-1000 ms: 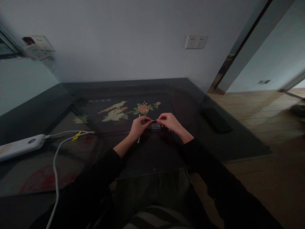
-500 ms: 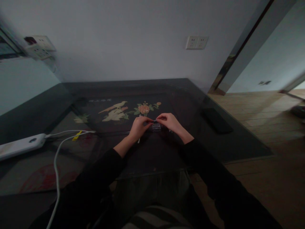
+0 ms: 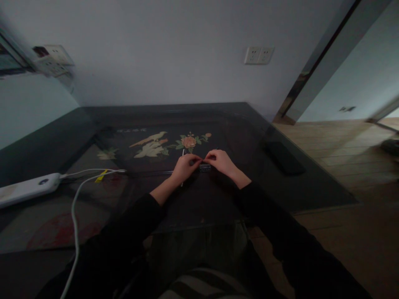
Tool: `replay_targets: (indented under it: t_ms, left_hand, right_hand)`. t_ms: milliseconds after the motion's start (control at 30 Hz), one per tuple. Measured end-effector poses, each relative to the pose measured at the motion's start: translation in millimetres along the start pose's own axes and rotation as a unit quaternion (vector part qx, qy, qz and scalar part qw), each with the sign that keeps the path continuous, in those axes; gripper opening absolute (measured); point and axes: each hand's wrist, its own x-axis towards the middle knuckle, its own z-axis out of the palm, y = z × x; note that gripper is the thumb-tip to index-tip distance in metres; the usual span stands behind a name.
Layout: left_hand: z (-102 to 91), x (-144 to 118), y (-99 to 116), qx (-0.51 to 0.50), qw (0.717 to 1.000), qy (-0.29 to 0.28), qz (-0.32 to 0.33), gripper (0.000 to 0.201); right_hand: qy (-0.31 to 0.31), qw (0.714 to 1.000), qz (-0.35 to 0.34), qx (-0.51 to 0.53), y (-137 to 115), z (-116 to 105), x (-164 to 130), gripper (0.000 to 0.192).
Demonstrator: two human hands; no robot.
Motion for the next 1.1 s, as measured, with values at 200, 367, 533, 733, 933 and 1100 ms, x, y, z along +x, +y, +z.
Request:
replay_targets:
  t_ms: [200,367,533,733,933,1100]
  left_hand:
    - [1.0,0.3,-5.7,-0.007,1.0,0.014,-0.014,0.02]
    - [2.3,-2.5,-7.1,0.008,0.999,-0.021,0.022,0.025]
    - [1.2,-4.3,-7.1,0.026,0.998,-0.048,0.032,0.025]
    - [0.0,-6.2,-5.8,0.081,0.992,-0.093,0.028,0.04]
    - [-1.5,-5.8,-2.6,0.116,0.987,-0.113,0.015,0.043]
    - [-1.4,-5.0,-3.7,0.114,0.987,-0.113,0.017,0.044]
  right_hand:
    - [-0.011,0.998,-0.013,-0.065,-1.8,2.0,-1.1,0.007]
    - [-0.02,0.996,-0.018,-0.087,-1.5,1.1,-0.8,0.008]
    - [-0.038,0.993,-0.016,-0.107,-0.7,0.8,-1.0,0.006]
    - [-0.056,0.991,-0.024,-0.123,-0.1,0.0,-1.6,0.009]
    - [-0.08,0.987,-0.032,-0.135,-3.7,-5.0,-1.4,0.009]
    - [-0.085,0.985,-0.044,-0.143,-5.1,-6.7,-1.7,0.009]
